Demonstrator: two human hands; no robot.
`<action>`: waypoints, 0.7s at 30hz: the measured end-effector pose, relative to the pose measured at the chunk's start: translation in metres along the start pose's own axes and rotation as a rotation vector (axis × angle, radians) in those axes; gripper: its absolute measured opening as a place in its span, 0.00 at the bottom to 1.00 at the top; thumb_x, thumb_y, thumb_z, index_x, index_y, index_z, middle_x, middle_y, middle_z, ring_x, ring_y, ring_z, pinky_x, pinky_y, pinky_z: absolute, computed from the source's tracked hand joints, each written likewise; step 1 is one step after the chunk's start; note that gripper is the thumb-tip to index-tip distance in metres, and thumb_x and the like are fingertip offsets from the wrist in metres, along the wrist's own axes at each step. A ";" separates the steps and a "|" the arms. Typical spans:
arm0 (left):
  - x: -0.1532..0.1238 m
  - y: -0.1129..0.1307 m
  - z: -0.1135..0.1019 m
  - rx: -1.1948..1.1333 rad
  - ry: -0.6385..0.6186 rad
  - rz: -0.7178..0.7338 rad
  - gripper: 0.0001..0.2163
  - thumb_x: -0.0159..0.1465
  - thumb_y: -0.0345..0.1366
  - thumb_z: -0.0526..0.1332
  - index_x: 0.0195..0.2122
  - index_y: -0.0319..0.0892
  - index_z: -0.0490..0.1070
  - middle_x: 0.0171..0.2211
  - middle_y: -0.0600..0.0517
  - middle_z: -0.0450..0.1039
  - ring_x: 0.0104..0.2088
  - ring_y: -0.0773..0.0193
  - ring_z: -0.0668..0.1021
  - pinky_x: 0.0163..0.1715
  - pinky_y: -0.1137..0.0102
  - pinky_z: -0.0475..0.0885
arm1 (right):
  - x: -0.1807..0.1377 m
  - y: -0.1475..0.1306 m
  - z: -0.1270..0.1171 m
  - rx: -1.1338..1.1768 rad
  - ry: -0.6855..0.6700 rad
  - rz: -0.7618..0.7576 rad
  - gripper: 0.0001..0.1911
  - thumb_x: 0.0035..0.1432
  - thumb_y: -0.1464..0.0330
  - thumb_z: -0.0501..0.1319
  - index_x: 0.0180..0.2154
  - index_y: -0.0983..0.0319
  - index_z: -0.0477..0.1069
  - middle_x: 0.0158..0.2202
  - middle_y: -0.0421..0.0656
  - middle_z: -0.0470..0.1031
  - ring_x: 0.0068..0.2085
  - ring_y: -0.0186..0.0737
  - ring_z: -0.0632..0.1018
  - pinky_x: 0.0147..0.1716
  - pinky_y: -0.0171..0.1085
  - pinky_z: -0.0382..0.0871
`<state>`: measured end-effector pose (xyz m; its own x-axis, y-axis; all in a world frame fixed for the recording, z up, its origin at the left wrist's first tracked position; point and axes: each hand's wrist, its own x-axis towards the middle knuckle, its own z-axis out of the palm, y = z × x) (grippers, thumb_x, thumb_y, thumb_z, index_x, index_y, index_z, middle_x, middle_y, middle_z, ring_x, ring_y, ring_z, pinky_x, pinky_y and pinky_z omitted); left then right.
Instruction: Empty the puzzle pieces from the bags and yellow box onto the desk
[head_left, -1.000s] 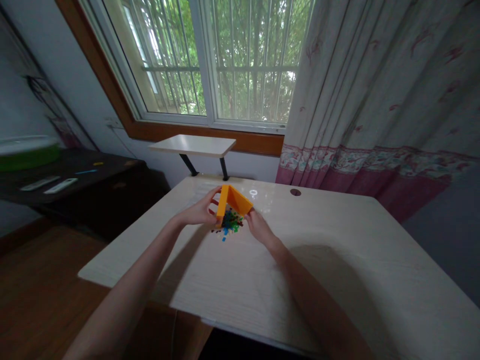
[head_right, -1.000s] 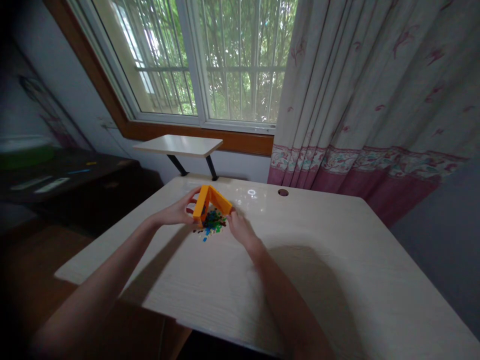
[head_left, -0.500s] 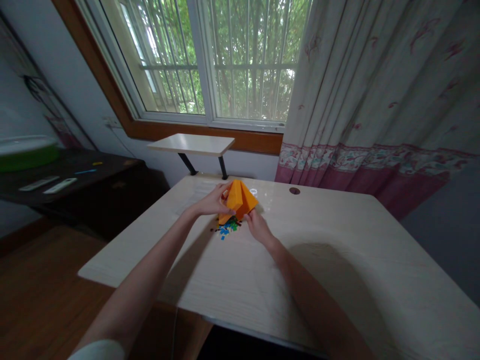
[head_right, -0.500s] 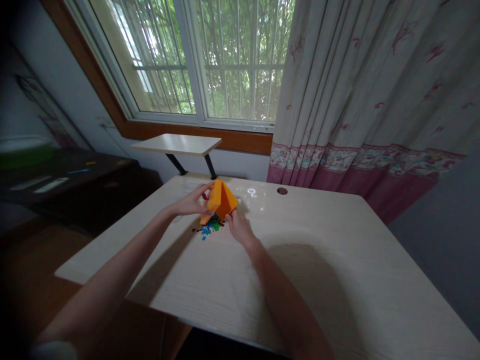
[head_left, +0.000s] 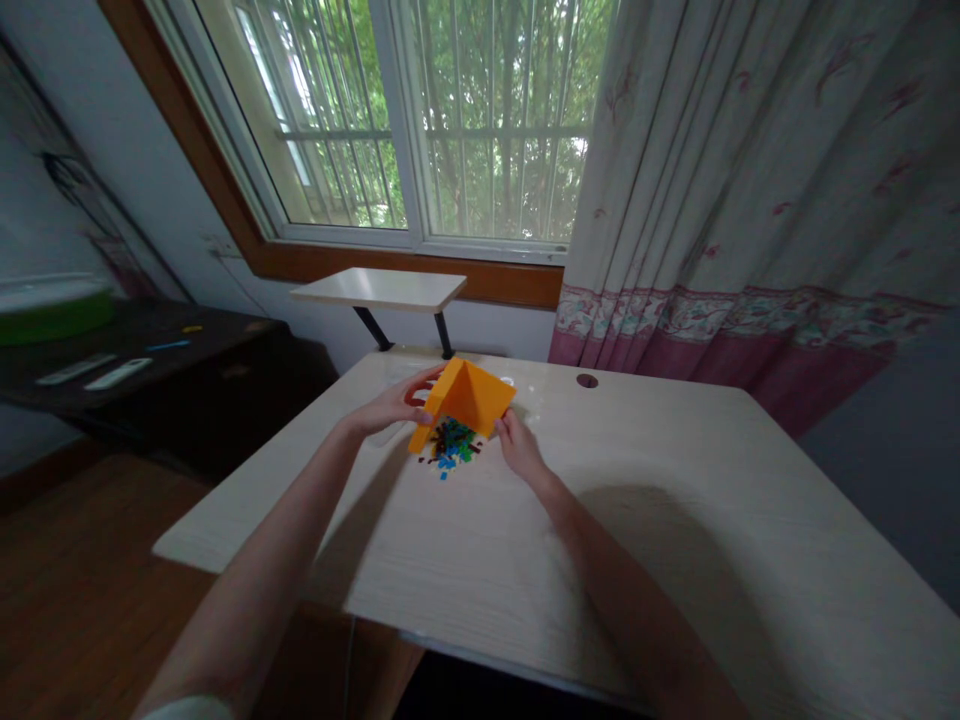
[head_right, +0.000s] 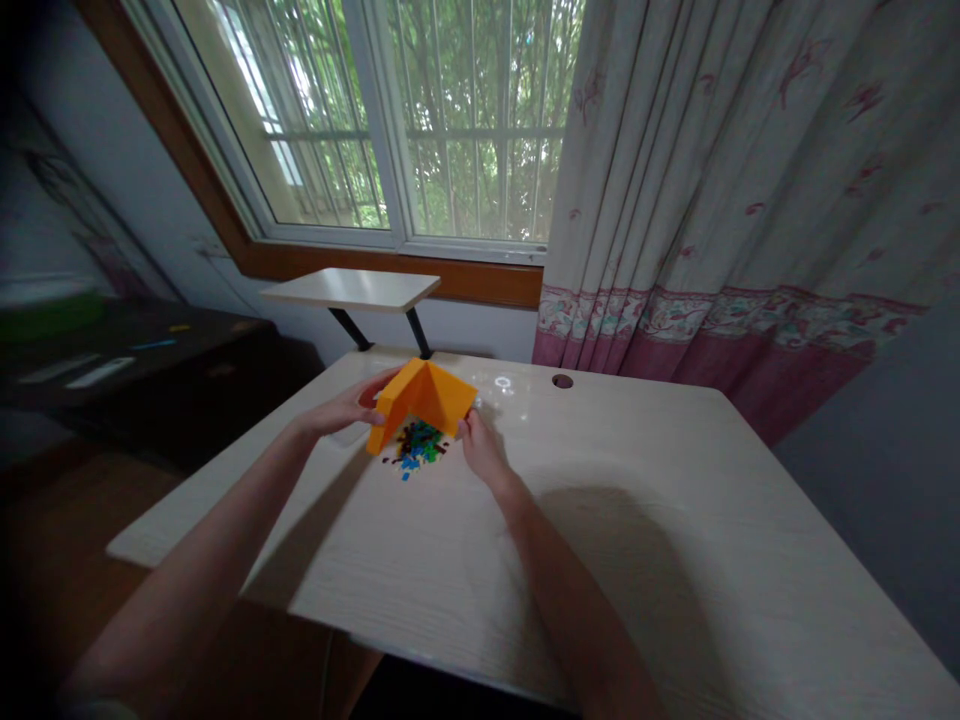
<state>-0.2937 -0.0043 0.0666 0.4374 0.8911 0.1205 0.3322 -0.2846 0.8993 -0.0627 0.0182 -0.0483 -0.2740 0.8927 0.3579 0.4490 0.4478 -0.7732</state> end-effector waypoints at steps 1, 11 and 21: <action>-0.003 -0.003 -0.003 -0.082 -0.012 0.019 0.36 0.47 0.36 0.62 0.58 0.48 0.52 0.54 0.48 0.57 0.51 0.54 0.63 0.48 0.61 0.63 | 0.000 -0.001 0.000 0.014 0.005 -0.008 0.08 0.60 0.66 0.45 0.36 0.60 0.61 0.29 0.39 0.68 0.30 0.36 0.70 0.28 0.32 0.60; -0.007 -0.012 0.022 -0.366 0.199 0.082 0.42 0.43 0.34 0.66 0.59 0.49 0.47 0.55 0.46 0.56 0.54 0.53 0.62 0.50 0.62 0.62 | -0.003 -0.038 -0.008 0.158 0.003 -0.185 0.11 0.58 0.65 0.51 0.43 0.61 0.62 0.37 0.43 0.72 0.38 0.37 0.73 0.36 0.34 0.66; -0.012 -0.021 0.072 -0.511 0.491 0.022 0.36 0.42 0.53 0.64 0.49 0.45 0.52 0.45 0.46 0.63 0.45 0.55 0.70 0.42 0.57 0.67 | -0.014 -0.077 -0.016 0.016 -0.021 -0.366 0.21 0.52 0.64 0.58 0.49 0.57 0.62 0.47 0.44 0.67 0.50 0.39 0.67 0.50 0.40 0.61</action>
<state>-0.2461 -0.0348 0.0156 -0.0273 0.9777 0.2084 -0.1591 -0.2101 0.9646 -0.0798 -0.0279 0.0147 -0.4311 0.6722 0.6019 0.3044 0.7364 -0.6042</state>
